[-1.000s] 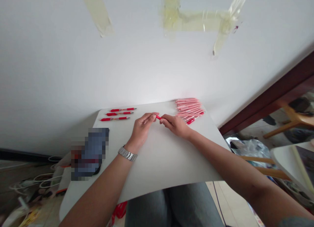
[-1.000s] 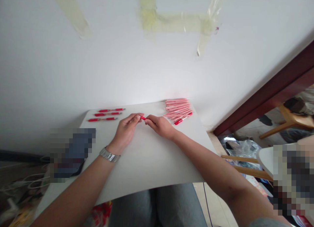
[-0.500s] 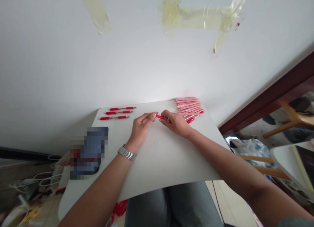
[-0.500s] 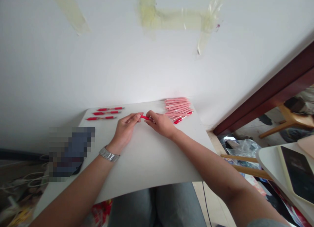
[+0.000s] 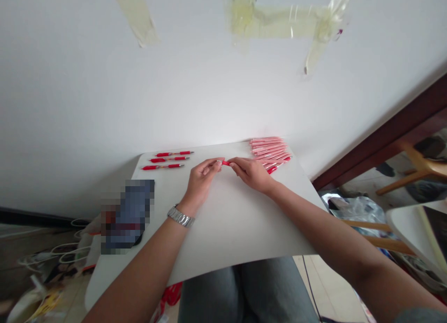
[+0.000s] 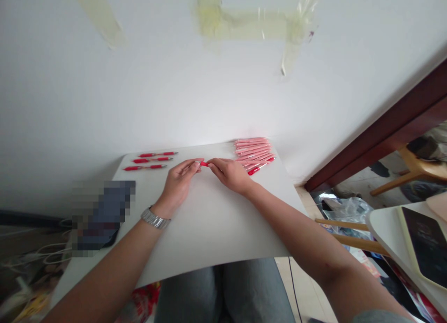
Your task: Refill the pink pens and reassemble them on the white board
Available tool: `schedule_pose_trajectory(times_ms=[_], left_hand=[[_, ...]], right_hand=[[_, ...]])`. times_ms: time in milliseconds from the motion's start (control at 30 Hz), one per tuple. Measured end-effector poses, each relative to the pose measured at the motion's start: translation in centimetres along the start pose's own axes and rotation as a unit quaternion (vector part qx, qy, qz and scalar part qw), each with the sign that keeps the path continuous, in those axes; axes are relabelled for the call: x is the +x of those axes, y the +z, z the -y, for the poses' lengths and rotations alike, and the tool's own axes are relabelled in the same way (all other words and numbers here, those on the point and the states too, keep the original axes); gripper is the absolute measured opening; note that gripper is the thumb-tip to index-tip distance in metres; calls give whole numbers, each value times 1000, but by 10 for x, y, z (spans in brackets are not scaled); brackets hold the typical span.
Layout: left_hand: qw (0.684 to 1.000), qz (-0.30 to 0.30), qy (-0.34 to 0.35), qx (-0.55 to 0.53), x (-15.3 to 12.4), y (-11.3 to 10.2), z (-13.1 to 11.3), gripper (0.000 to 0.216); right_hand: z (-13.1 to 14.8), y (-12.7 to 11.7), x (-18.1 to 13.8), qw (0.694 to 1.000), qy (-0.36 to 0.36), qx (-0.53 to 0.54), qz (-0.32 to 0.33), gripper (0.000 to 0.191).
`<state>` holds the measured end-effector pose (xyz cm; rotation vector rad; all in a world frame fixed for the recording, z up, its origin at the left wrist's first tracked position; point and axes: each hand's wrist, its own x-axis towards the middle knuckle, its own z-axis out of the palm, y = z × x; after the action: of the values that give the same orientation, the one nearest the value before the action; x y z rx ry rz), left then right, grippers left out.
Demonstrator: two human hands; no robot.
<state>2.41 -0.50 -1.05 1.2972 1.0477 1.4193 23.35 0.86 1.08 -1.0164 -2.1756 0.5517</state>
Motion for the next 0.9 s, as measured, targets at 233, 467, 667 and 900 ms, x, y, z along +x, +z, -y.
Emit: schedule_pose_trajectory(times_ms=[233, 467, 667, 900], left_hand=[[1000, 13, 14, -2, -2, 0, -3, 29], [1000, 10, 13, -6, -1, 2, -2, 27], [1000, 7, 14, -1, -1, 2, -4, 29], [1000, 2, 18, 17, -1, 2, -4, 30]], right_hand=[[-9, 5, 0, 999, -7, -22, -25, 23], [-7, 7, -1, 999, 12, -30, -32, 20], [1, 2, 0, 999, 5, -34, -20, 34], [-2, 3, 2, 998, 4, -64, -24, 26]])
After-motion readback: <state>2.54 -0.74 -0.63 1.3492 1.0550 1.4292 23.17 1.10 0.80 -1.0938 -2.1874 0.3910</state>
